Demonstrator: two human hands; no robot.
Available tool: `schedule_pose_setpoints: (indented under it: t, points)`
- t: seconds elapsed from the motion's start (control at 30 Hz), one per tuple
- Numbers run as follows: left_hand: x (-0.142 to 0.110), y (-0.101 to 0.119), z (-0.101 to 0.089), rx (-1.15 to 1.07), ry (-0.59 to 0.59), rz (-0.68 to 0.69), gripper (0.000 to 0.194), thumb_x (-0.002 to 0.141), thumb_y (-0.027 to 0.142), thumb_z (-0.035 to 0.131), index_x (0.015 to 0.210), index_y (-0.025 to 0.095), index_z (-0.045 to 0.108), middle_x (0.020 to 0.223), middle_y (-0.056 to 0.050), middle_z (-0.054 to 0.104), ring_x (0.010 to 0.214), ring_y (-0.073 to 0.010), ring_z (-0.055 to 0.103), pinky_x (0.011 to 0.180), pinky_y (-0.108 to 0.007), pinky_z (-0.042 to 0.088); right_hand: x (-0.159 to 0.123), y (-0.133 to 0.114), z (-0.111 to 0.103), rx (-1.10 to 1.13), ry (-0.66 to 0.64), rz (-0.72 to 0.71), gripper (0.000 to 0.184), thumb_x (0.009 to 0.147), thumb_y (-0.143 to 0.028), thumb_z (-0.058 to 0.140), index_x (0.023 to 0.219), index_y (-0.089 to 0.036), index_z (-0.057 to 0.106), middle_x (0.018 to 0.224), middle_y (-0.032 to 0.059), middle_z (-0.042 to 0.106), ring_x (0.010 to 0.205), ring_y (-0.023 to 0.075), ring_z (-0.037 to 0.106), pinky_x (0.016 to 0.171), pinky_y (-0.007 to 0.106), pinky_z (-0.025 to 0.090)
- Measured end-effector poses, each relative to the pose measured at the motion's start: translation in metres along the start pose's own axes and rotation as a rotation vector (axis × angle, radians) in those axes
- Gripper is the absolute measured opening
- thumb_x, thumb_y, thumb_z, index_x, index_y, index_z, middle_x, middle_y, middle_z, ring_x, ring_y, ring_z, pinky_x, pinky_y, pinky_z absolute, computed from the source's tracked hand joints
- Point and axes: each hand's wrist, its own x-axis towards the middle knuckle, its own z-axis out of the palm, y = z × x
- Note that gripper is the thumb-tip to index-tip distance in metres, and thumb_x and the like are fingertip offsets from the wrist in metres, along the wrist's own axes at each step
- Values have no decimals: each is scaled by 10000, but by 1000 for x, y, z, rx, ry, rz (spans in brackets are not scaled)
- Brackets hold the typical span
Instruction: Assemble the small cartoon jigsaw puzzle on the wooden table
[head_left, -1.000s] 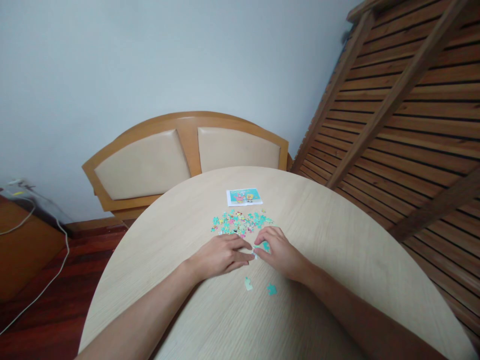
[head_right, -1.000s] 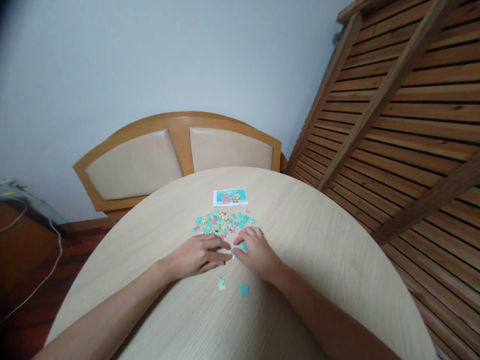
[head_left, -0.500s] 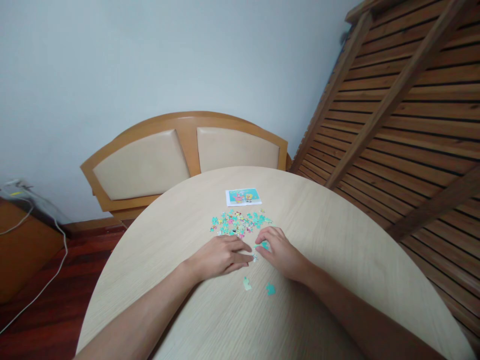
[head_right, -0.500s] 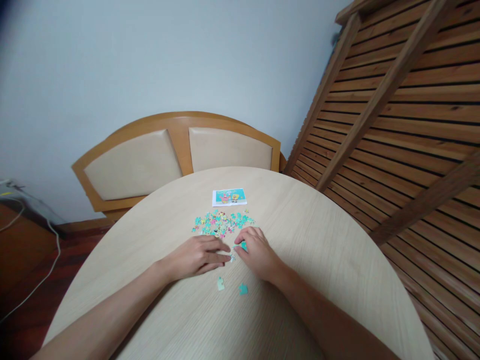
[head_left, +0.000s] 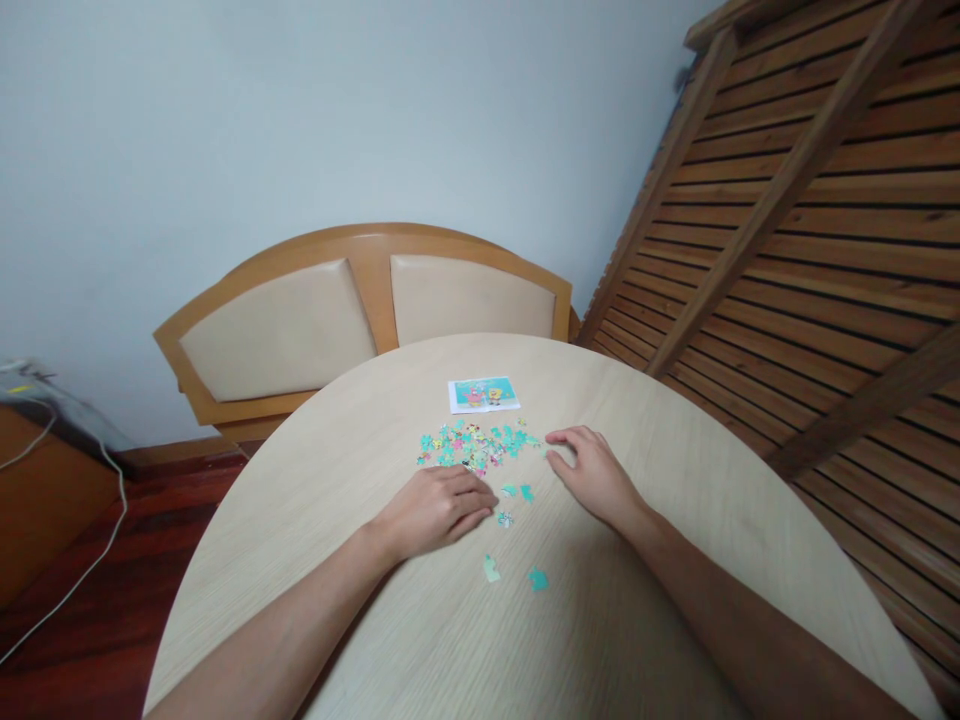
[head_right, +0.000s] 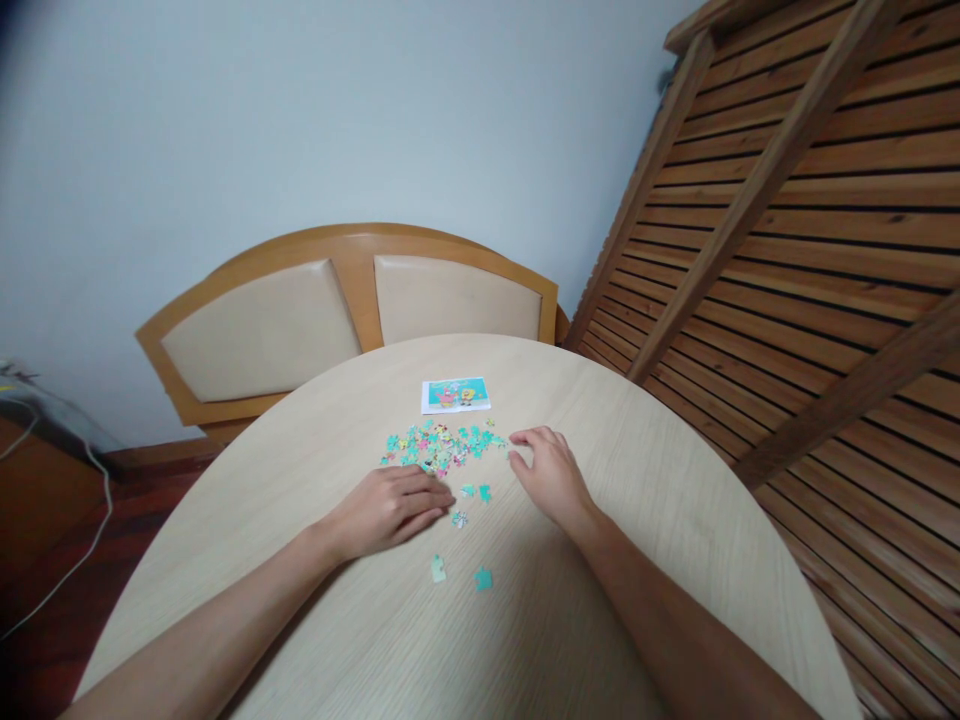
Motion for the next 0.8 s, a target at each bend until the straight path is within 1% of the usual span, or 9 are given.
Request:
schedule_pose_setpoints:
  t: [0.13,0.23,0.3,0.4,0.5,0.6,0.67,0.73,0.8]
  points:
    - [-2,-3,-2,69,-4,-112,257,1024,285,457,1163,208,659,1107,-66,694,1036,-206,637,903,-362,537,0,4,0,-36,-61,-17,158,875,-308,634,980,-225,719,1054,73,677,1026,256,595,956,405,446]
    - [-3,-7,-3,98,-12,-168,231,1008,237,461,1051,203,685,1078,-69,682,1014,-210,625,896,-368,539,0,3,0,-111,-61,15,130,880,-279,616,937,-223,719,1045,76,679,1017,264,592,945,415,447]
    - [-3,-9,-3,107,4,-200,239,1005,221,454,1005,203,693,1057,-72,678,988,-209,621,883,-366,541,0,4,0,-142,-47,35,141,890,-272,601,954,-215,713,1045,82,680,1013,266,595,941,414,449]
    - [-1,-9,-1,80,50,-223,234,1003,253,471,1088,205,684,1091,-83,675,1035,-222,610,921,-385,532,0,5,2,-146,-43,11,216,915,-304,579,1069,-226,710,1098,86,674,1049,269,589,945,413,452]
    - [2,-4,-1,24,57,-174,312,996,317,502,1263,206,618,1235,-95,648,1164,-247,572,1016,-426,489,0,3,7,-153,-55,-22,296,930,-345,568,1177,-249,699,1181,90,660,1108,280,572,965,435,449]
    - [4,3,-1,-55,-18,-29,392,998,334,498,1368,216,551,1402,-84,574,1313,-256,492,1119,-440,414,0,-1,11,-152,-77,-40,323,931,-375,573,1209,-276,705,1252,90,639,1169,290,550,993,461,439]
    - [4,5,0,-89,-67,42,406,1006,331,480,1392,221,535,1457,-77,538,1380,-263,437,1157,-453,374,0,-2,12,-133,-97,-65,319,934,-361,570,1212,-293,709,1288,81,629,1196,281,540,1015,462,432]
    - [3,6,1,-95,-89,53,408,1014,336,464,1399,218,535,1464,-79,537,1407,-274,412,1163,-473,363,-1,-2,12,-107,-115,-97,307,939,-341,562,1200,-296,717,1311,75,629,1208,270,537,1034,461,426]
    - [3,5,3,-91,-97,37,408,1018,340,459,1396,208,540,1454,-86,548,1400,-275,425,1159,-477,368,0,-2,11,-82,-135,-135,305,952,-328,542,1196,-284,719,1321,73,638,1216,265,537,1042,469,425]
